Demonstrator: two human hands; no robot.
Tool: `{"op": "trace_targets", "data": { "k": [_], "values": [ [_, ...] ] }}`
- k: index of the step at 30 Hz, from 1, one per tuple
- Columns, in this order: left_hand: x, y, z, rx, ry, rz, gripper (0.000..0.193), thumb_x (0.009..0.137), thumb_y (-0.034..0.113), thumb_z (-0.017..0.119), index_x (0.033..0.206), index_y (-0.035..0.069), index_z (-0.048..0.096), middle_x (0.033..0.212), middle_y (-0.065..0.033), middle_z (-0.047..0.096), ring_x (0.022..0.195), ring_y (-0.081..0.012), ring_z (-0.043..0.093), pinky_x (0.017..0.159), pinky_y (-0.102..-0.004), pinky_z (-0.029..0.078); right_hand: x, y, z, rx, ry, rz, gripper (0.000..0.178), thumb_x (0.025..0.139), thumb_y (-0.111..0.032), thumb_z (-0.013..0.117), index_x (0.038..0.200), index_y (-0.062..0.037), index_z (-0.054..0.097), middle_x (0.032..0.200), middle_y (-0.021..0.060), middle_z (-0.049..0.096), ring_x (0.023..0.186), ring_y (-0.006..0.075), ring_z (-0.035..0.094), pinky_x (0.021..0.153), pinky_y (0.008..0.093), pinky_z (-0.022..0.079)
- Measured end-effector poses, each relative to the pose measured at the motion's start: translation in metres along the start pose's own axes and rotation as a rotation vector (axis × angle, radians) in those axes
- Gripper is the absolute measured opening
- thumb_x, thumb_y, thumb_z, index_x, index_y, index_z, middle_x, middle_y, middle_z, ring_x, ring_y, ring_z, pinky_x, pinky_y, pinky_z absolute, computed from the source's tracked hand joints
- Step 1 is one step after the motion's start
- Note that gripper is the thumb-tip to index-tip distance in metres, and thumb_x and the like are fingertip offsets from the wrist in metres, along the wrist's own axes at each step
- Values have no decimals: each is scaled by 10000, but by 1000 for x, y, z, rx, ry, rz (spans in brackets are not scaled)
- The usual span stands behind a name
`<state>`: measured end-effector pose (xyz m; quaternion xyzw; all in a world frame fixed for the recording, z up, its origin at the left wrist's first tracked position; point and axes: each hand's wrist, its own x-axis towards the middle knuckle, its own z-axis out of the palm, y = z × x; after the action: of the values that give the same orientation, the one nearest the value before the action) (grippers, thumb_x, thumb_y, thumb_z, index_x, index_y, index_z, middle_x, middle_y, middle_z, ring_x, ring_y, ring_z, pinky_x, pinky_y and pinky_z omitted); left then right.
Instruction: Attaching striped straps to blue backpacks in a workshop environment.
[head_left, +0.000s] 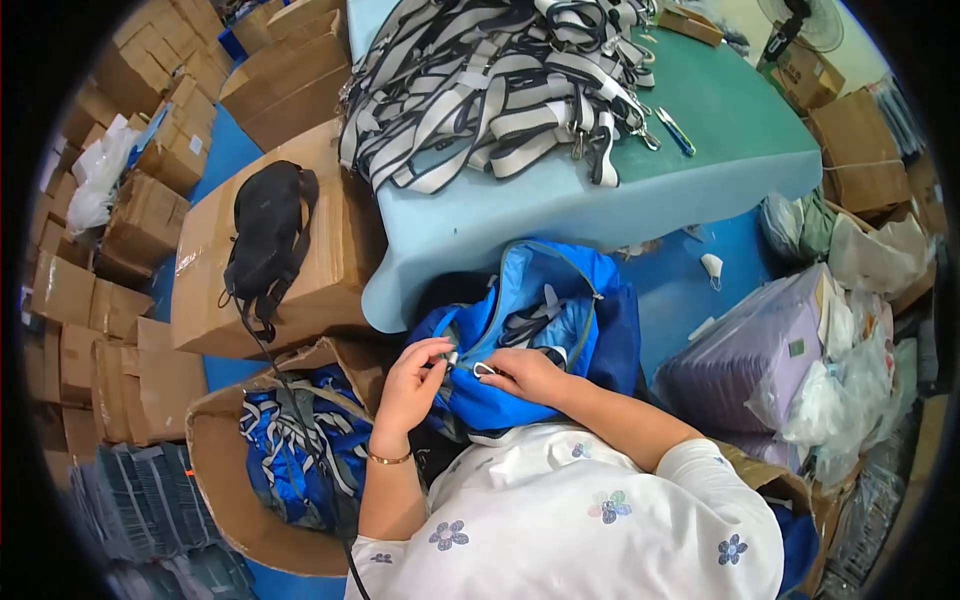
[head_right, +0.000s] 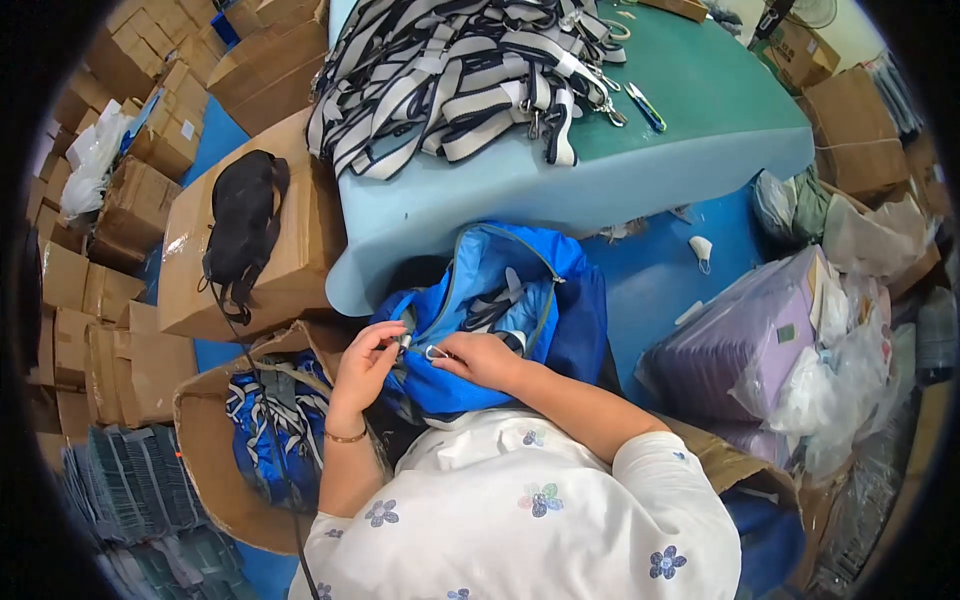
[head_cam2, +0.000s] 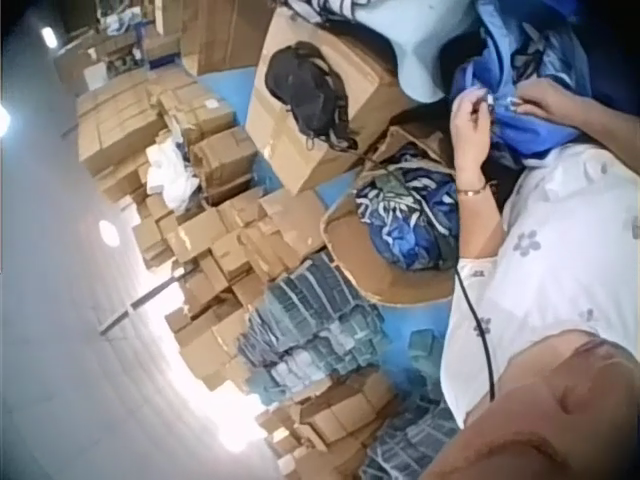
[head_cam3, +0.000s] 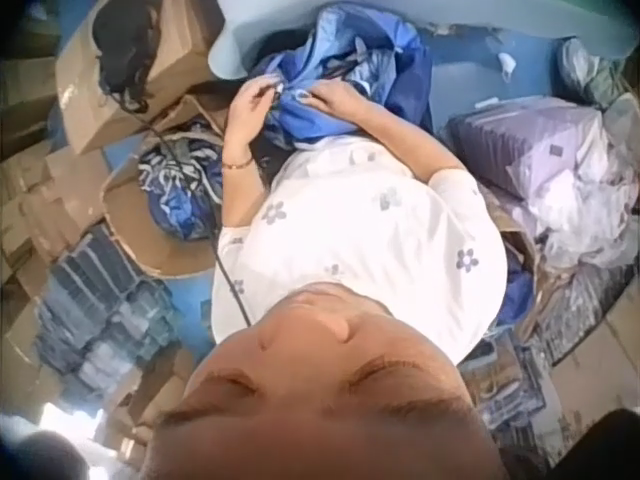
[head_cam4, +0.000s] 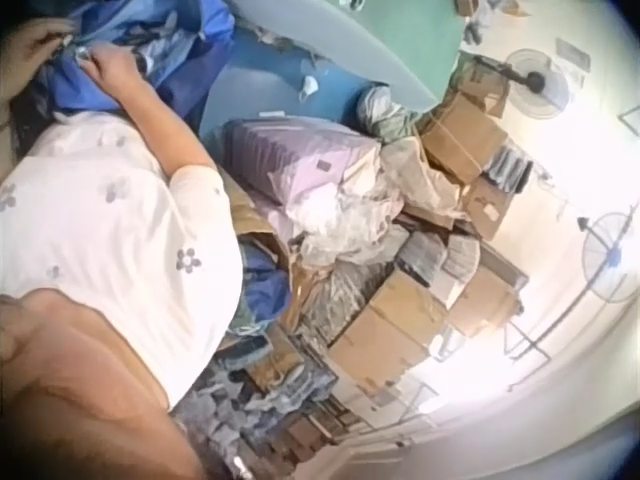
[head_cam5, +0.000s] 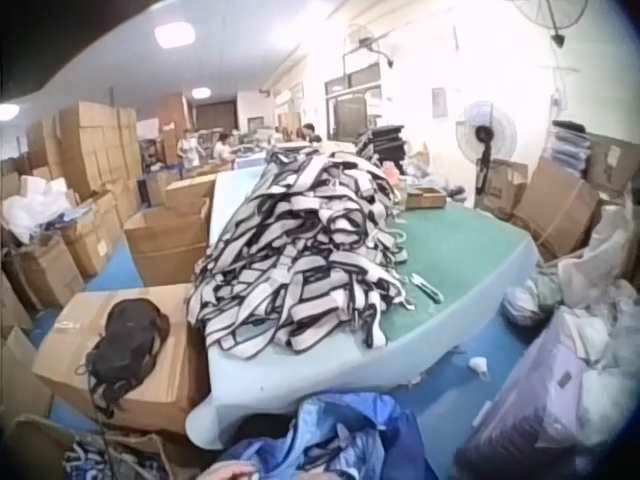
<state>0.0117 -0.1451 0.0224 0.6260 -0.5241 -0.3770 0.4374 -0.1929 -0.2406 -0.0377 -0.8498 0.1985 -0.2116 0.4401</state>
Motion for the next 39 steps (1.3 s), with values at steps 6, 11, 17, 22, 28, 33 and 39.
{"op": "trace_targets", "data": {
  "k": [6,11,17,22,28,33,39],
  "values": [
    [-9,13,0,317,-128,77,426,777,-37,644,1195,35,593,1157,-107,597,933,-206,575,712,-257,505,-5,-10,-2,104,-2,171,278,871,-257,660,1056,-57,609,814,121,626,715,279,633,639,362,504],
    [-10,14,3,504,-171,135,434,758,-23,622,1185,34,576,1083,-137,625,947,-283,556,775,-329,493,-6,-11,1,3,135,26,245,871,-214,660,1061,-65,617,793,99,610,669,231,619,605,327,492],
    [0,16,3,589,-224,115,404,766,25,585,1169,51,564,1040,-137,630,973,-320,551,834,-381,462,-6,-14,-1,13,179,36,229,865,-206,666,1054,-79,643,807,98,609,674,224,613,595,315,484],
    [-2,15,8,350,-152,-53,437,729,-17,663,1150,62,580,1061,-54,616,850,-131,505,710,-225,452,-7,-11,-2,-66,289,-71,269,853,-145,662,1116,-86,656,762,93,572,672,250,590,588,330,471],
    [-2,17,26,164,47,-52,434,763,6,675,1180,45,562,1083,-105,629,894,-219,567,788,-303,493,-8,-9,5,-71,346,-64,294,850,-139,660,1135,-73,641,786,101,577,688,258,591,605,334,480],
    [-1,19,58,348,170,80,420,809,-25,623,1214,29,527,1058,-147,646,975,-266,612,854,-358,497,-7,-10,3,-26,376,-40,321,839,-117,651,1151,-50,624,833,119,589,706,262,601,622,329,493],
    [-8,4,61,316,251,91,443,794,-44,643,1212,16,508,901,-118,636,809,-242,639,746,-334,523,-5,-6,6,-101,417,-32,294,825,-106,646,1116,-66,647,813,95,592,672,253,605,588,321,492]
  ]
}}
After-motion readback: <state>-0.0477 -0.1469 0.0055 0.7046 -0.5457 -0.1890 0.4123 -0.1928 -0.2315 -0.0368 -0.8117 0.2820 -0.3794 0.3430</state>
